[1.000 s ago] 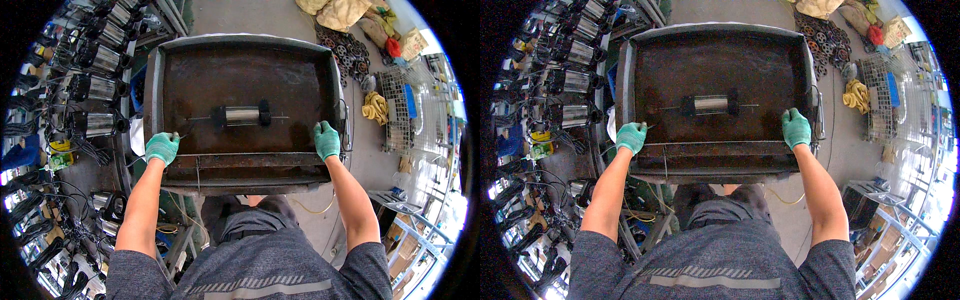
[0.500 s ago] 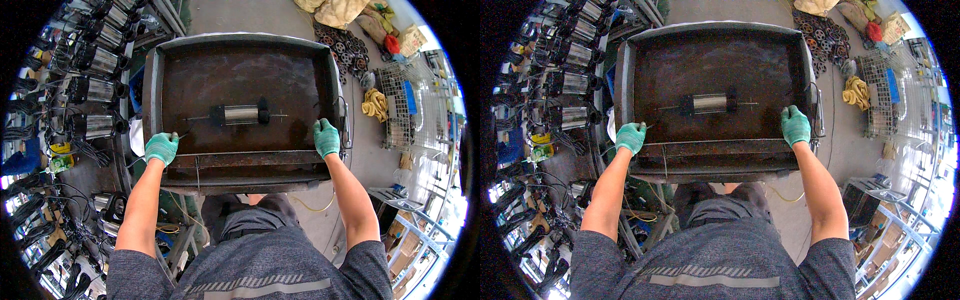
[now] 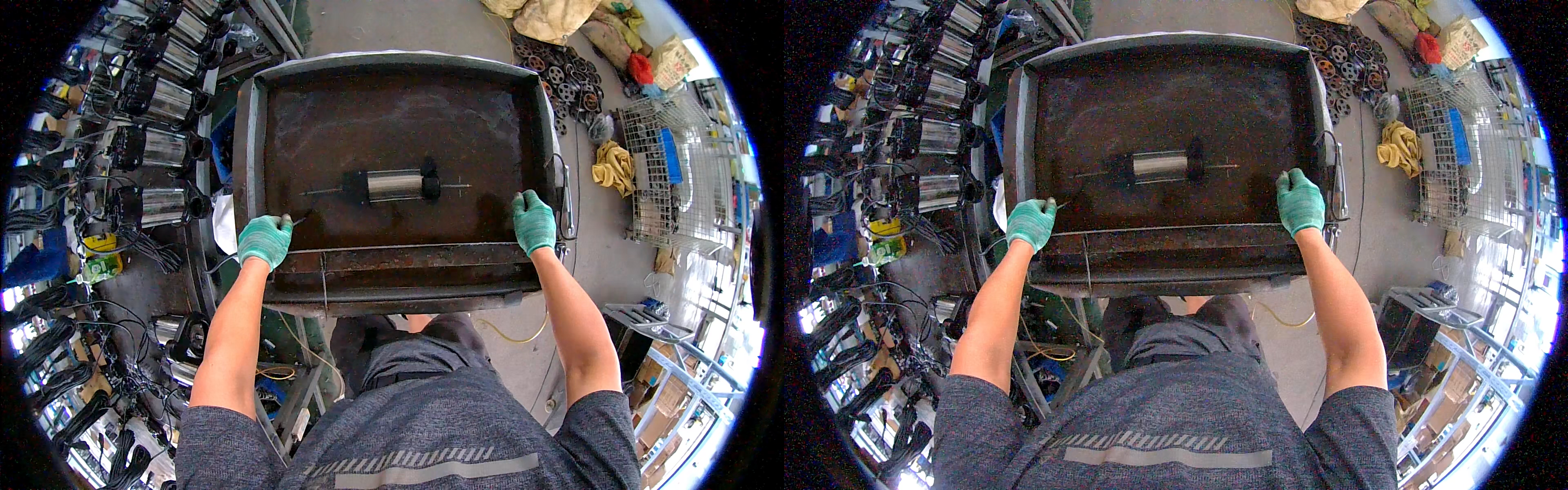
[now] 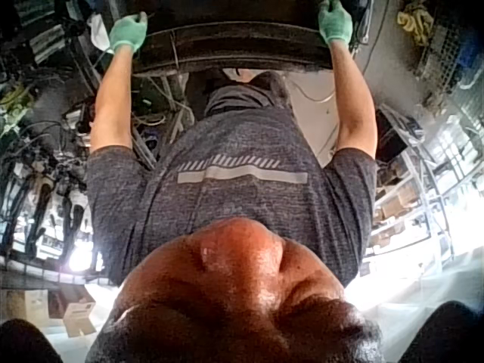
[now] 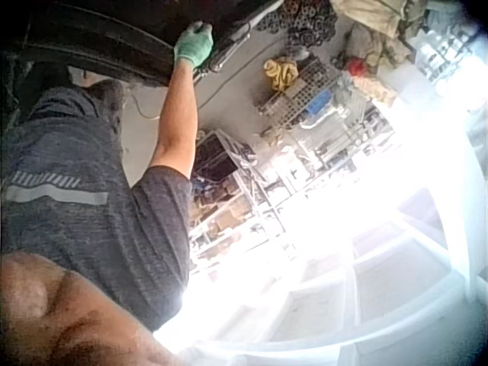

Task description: The person repeatedly picks up a cylindrical metal pump from a metal tray, places it on a rack, and then returns it to the tray. This cycle is performed multiple times in a workshop setting.

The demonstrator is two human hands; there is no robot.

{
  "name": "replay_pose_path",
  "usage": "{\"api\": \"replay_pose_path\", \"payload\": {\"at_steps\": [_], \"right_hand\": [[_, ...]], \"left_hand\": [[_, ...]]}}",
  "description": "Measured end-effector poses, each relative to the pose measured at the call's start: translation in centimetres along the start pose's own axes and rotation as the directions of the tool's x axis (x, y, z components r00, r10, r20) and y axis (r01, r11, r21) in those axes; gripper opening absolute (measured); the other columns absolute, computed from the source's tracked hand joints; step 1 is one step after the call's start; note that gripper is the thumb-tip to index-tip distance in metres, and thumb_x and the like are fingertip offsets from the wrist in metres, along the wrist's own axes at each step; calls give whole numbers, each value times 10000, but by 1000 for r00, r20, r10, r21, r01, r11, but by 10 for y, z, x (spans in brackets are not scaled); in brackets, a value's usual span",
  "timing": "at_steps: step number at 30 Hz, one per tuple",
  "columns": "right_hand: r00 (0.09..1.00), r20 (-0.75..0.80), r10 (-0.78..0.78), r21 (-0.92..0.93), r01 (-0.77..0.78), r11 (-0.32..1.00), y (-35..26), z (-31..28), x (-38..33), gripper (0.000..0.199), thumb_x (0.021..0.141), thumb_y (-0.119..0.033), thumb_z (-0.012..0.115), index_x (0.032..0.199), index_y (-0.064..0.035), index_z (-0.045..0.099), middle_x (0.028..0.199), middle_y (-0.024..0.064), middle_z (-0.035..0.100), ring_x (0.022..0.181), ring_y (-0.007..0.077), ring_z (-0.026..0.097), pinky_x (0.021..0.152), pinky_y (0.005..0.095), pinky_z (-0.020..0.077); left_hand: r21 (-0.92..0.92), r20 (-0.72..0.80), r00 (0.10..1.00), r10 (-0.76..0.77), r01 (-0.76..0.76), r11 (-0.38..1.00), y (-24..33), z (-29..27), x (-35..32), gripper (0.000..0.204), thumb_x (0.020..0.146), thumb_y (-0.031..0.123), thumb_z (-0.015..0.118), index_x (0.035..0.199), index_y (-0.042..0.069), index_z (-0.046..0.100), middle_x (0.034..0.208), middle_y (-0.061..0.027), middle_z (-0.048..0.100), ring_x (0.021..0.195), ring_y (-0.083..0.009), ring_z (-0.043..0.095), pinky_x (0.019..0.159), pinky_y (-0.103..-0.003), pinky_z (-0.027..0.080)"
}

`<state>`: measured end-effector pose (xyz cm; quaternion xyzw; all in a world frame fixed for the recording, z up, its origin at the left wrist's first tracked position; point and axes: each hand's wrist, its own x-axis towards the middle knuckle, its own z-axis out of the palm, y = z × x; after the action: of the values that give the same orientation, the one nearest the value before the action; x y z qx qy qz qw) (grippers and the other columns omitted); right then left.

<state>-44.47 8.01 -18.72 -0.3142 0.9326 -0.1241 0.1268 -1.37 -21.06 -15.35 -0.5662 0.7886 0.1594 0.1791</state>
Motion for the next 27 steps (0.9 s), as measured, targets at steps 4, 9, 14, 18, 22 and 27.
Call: {"api": "replay_pose_path", "payload": {"at_steps": [4, 9, 14, 18, 22, 27], "right_hand": [[1000, -5, -8, 2, 8, 1000, 0, 1, 0, 333, 1026, -413, 525, 1047, -102, 640, 951, 247, 707, 932, 493, 656, 787, 582, 514], [1000, -14, -9, 4, 9, 1000, 0, 0, 0, 329, 1025, -410, 529, 1036, -100, 641, 949, 250, 703, 933, 499, 649, 784, 585, 511], [1000, -7, -4, -1, 4, 1000, -1, 0, 0, 328, 1024, -406, 533, 1038, -97, 644, 960, 249, 704, 942, 494, 650, 785, 582, 512], [1000, 18, 0, -4, 0, 1000, -1, -1, 1, 335, 1024, -408, 534, 1044, -94, 646, 965, 246, 706, 945, 490, 653, 790, 580, 514], [1000, 15, 1, -1, -1, 1000, 0, -1, 1, 334, 1024, -406, 531, 1053, -95, 648, 967, 246, 707, 946, 490, 655, 793, 579, 516], [1000, 26, 9, -4, -9, 1000, -1, -1, 1, 334, 1024, -408, 525, 1058, -100, 650, 969, 249, 707, 948, 491, 654, 796, 578, 518]], "left_hand": [[8, 0, 1000, 1, -1, 1000, 0, 0, 0, 505, 1012, 494, 470, 986, 107, 793, 989, -218, 728, 966, -426, 695, 872, -497, 551], [13, -7, 1000, 18, -18, 1000, -2, 2, 1, 514, 1014, 489, 466, 962, 92, 790, 982, -215, 730, 963, -425, 696, 866, -499, 550], [10, -7, 1000, 15, -15, 1000, -3, 4, 3, 519, 1015, 488, 466, 959, 85, 789, 979, -216, 730, 961, -426, 696, 868, -499, 549], [5, -16, 1000, 15, -15, 1000, -4, 5, 3, 518, 1015, 488, 467, 965, 85, 790, 980, -217, 729, 959, -428, 695, 868, -501, 547], [9, 3, 1000, 8, -8, 1000, 0, 0, 0, 513, 1015, 485, 470, 966, 88, 791, 982, -218, 729, 960, -428, 695, 870, -502, 546], [-3, -2, 1000, 1, -1, 1000, 0, 0, -1, 511, 1013, 489, 473, 965, 92, 792, 980, -218, 729, 964, -426, 694, 872, -501, 546]]}}
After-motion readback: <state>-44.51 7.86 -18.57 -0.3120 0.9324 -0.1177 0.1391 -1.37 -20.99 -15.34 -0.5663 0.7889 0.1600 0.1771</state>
